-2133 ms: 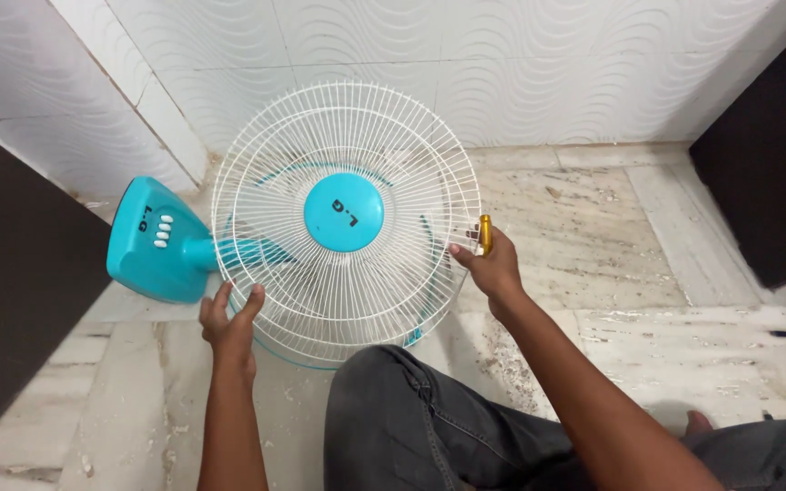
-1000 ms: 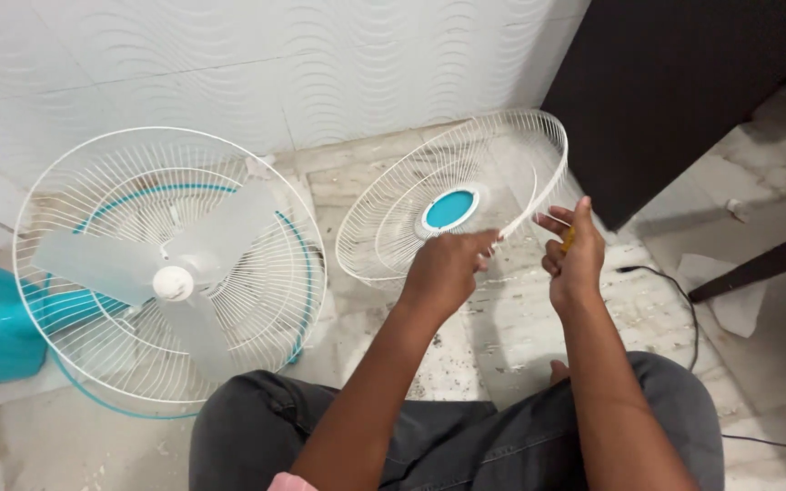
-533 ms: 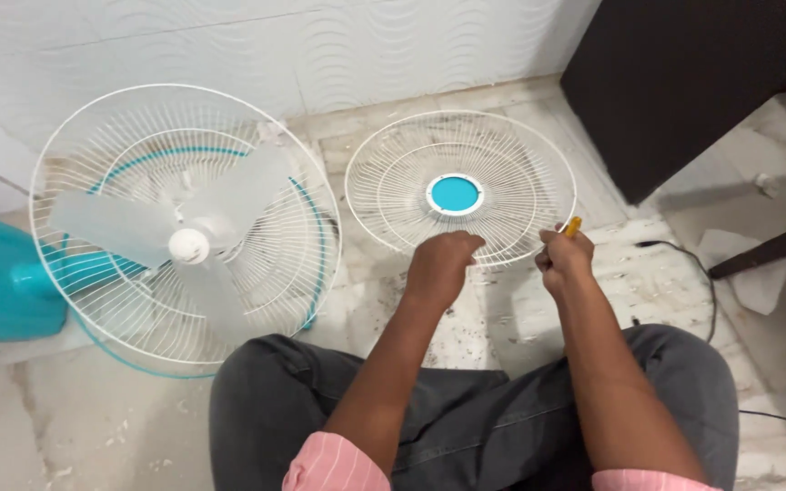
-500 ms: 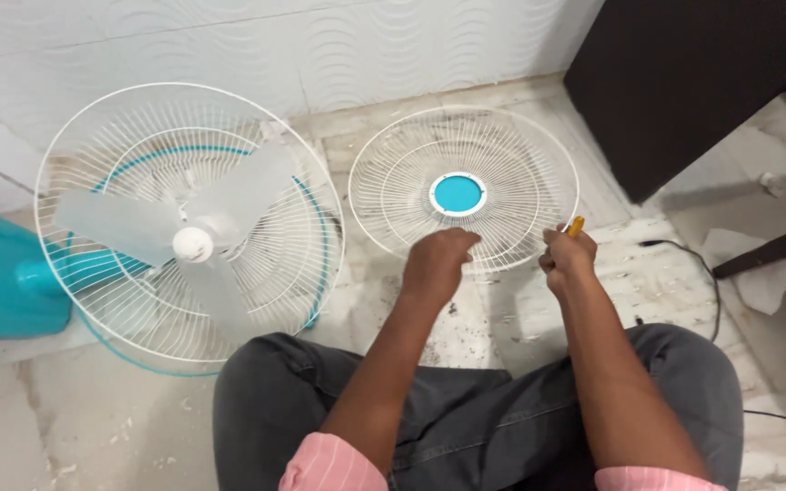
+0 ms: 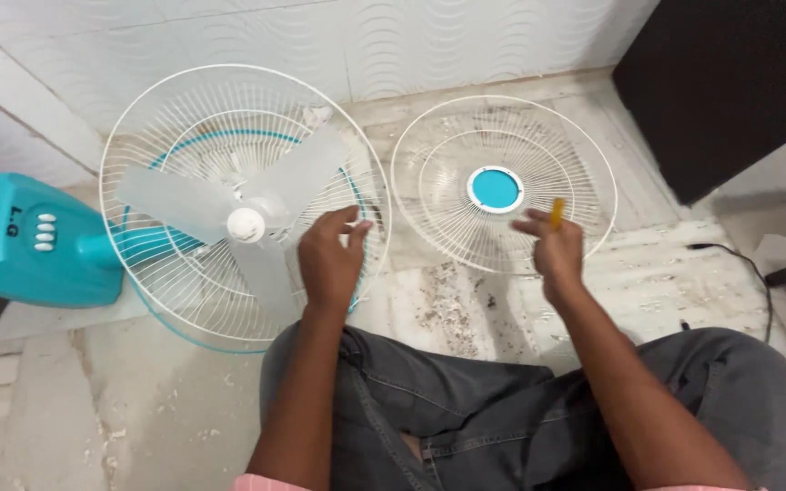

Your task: The person assembles a pedestal fan by attaching the front grill to the fan head using a screwdriver. They secure the grill by tightening screws around the central hub and then attach the rear grill to complete the assembly.

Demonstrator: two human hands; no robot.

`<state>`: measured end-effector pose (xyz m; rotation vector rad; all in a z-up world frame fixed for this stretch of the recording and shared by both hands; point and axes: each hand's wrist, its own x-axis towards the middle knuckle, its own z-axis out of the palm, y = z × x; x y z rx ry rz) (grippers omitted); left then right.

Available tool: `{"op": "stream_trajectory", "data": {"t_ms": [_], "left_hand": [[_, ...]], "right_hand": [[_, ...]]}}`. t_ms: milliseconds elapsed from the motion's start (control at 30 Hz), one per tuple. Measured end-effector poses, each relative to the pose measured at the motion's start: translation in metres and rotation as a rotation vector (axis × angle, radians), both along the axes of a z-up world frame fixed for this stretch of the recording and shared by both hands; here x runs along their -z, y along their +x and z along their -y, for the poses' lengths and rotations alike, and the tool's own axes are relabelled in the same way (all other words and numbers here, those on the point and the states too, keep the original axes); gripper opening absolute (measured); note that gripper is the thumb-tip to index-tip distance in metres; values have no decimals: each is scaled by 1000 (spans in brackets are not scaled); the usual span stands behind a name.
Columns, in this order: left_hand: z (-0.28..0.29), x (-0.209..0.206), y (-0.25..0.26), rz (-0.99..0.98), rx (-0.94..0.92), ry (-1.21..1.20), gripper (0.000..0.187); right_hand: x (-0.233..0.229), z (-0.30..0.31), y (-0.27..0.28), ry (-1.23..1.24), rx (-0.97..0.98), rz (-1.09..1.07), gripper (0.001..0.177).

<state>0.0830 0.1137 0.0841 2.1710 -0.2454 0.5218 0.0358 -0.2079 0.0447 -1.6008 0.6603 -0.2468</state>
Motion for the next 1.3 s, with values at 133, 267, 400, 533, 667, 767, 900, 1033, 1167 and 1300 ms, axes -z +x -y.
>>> {"op": "stream_trajectory", "data": {"t_ms": [133, 267, 400, 533, 667, 767, 900, 1033, 1167, 1300], "left_hand": [[-45, 10, 5, 59, -154, 20, 25], [-85, 20, 5, 94, -277, -83, 23], [-116, 27, -2, 130, -381, -97, 12], [-136, 33, -11, 41, -456, -165, 11], [-150, 41, -24, -50, -516, -153, 9], [-155, 40, -29, -107, -552, -159, 10], [-156, 37, -29, -140, -576, -177, 10], [-154, 38, -31, -157, -573, -186, 11], [-165, 58, -34, -133, -664, -129, 14], [-194, 113, -48, -55, -904, 35, 37]], "right_hand": [[-8, -69, 6, -80, -273, -160, 32], [22, -121, 24, -112, -499, -205, 31], [54, -155, 38, -246, -582, -398, 36], [87, -175, 52, -134, -549, -386, 42], [102, -193, 60, -367, -512, -360, 51], [97, -202, 67, -458, -486, -395, 60], [115, -200, 71, -577, -512, -314, 56], [152, -188, 81, -643, -508, -158, 41], [140, -181, 83, -216, -409, -95, 25], [89, -181, 74, -21, -360, -15, 30]]}}
